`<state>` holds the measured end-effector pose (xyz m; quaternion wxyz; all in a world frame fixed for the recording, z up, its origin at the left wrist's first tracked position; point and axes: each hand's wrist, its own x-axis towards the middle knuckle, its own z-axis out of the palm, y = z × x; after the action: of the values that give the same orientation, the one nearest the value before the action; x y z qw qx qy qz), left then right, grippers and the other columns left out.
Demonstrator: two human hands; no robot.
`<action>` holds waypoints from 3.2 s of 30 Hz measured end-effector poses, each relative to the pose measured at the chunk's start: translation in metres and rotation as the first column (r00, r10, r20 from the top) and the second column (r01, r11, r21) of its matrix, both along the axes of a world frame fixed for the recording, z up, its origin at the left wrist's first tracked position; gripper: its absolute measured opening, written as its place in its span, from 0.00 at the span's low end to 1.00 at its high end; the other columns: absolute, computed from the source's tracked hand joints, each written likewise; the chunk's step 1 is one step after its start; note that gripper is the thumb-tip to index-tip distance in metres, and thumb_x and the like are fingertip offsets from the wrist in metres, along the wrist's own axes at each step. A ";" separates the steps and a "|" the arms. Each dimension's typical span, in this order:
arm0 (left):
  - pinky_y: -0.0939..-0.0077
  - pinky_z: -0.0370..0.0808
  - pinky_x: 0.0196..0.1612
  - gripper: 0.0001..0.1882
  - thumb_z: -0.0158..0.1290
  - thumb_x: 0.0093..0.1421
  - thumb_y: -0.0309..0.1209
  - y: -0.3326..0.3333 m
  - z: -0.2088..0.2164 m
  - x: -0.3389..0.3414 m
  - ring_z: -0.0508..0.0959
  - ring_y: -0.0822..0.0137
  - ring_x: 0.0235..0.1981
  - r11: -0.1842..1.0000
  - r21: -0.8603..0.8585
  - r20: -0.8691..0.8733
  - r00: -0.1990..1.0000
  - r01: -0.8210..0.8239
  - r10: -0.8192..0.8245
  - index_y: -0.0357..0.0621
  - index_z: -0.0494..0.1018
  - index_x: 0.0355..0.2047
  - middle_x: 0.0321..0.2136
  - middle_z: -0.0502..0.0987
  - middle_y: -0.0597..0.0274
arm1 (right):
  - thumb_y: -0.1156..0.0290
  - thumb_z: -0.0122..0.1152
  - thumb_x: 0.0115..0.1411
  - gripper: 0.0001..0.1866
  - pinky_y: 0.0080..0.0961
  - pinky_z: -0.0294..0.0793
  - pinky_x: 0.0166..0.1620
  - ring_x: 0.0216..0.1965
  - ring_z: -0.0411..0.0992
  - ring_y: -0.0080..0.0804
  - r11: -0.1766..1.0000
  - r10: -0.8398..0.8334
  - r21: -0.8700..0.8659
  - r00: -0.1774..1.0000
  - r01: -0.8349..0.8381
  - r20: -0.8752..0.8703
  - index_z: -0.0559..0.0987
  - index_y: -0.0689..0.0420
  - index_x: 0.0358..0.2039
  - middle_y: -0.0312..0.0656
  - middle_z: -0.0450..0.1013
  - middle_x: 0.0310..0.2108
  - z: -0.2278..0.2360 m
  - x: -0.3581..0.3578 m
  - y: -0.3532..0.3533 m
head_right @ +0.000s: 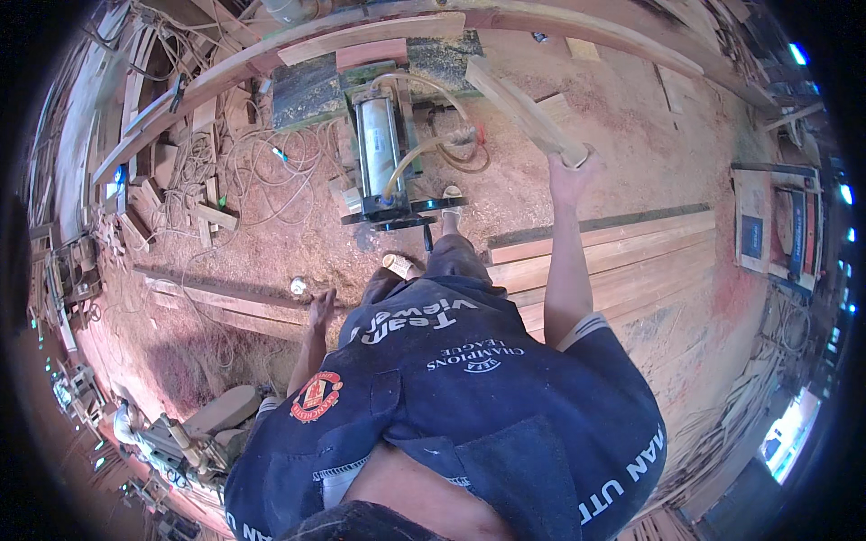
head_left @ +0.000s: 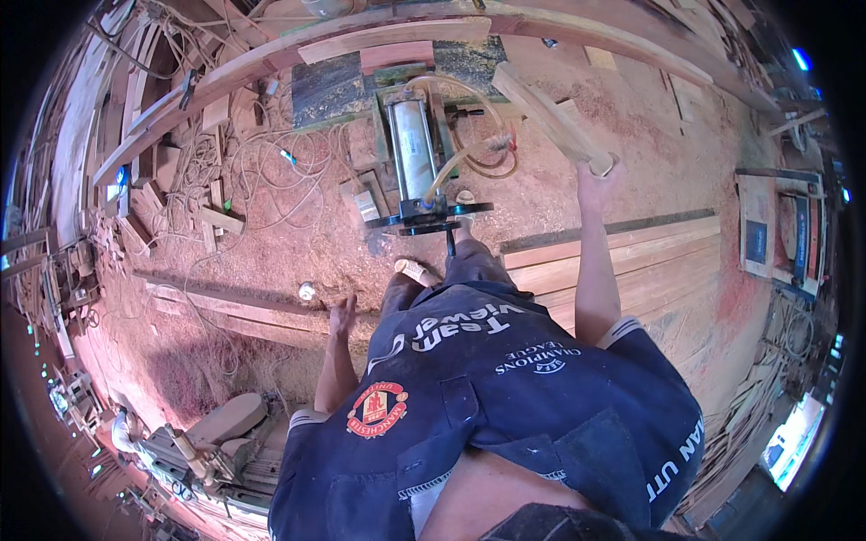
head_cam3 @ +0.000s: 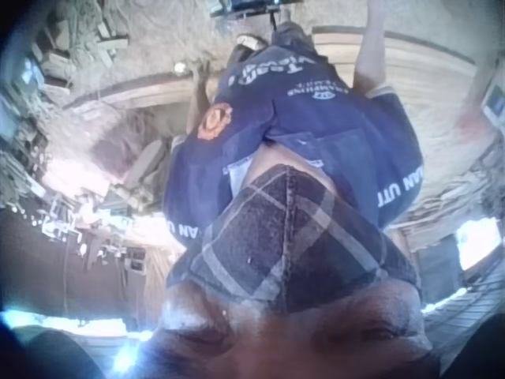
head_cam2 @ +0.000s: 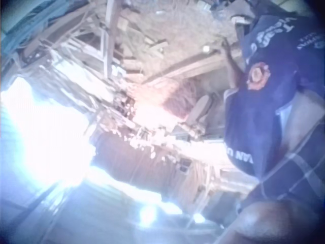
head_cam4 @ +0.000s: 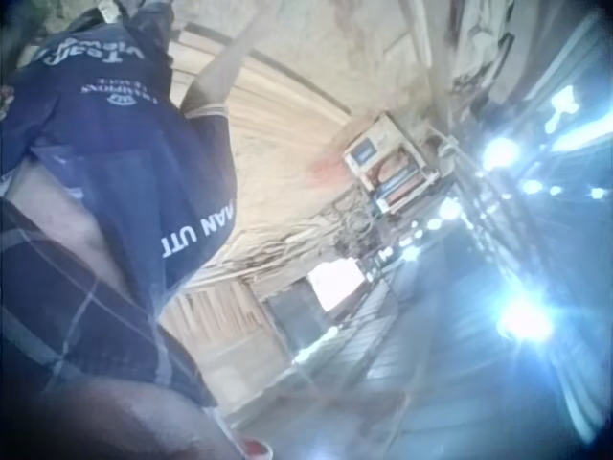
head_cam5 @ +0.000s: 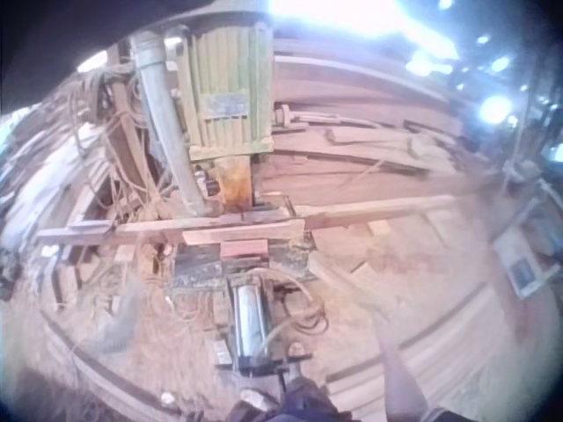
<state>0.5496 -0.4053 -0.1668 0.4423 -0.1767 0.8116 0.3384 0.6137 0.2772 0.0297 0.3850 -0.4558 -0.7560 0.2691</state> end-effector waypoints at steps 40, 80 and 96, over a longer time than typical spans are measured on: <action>0.67 0.79 0.55 0.19 0.53 0.74 0.31 0.224 0.328 -0.103 0.82 0.63 0.50 0.726 0.602 -0.720 0.620 0.332 0.313 0.33 0.76 0.60 0.51 0.82 0.51 | 0.39 0.54 0.71 0.38 0.26 0.72 0.19 0.44 0.81 0.48 -0.690 -0.473 -0.294 0.719 -0.661 -0.509 0.75 0.65 0.60 0.60 0.77 0.47 0.101 0.058 -0.192; 0.67 0.71 0.24 0.57 0.32 0.58 0.85 -0.015 0.357 -0.151 0.70 0.61 0.19 -0.429 0.894 0.425 0.541 -0.127 0.726 0.46 0.79 0.57 0.22 0.69 0.61 | 0.74 0.84 0.52 0.49 0.53 0.68 0.68 0.69 0.63 0.58 -0.163 0.926 0.077 -0.180 -0.984 -0.331 0.57 0.51 0.65 0.52 0.60 0.61 0.108 -0.130 -0.488; 0.66 0.71 0.26 0.62 0.22 0.57 0.88 -0.084 0.344 -0.244 0.70 0.63 0.20 -0.386 0.872 0.488 0.467 -0.302 0.738 0.44 0.77 0.56 0.22 0.68 0.64 | 0.76 0.82 0.53 0.48 0.44 0.70 0.68 0.68 0.67 0.52 -0.131 0.927 -0.187 -0.054 -0.974 -0.371 0.57 0.55 0.65 0.61 0.60 0.67 0.097 -0.206 -0.558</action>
<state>0.3060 -0.4892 0.1773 0.0557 -0.1392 0.1874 0.9708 0.4075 -0.2804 0.1265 0.0076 0.1842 -0.7495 0.6358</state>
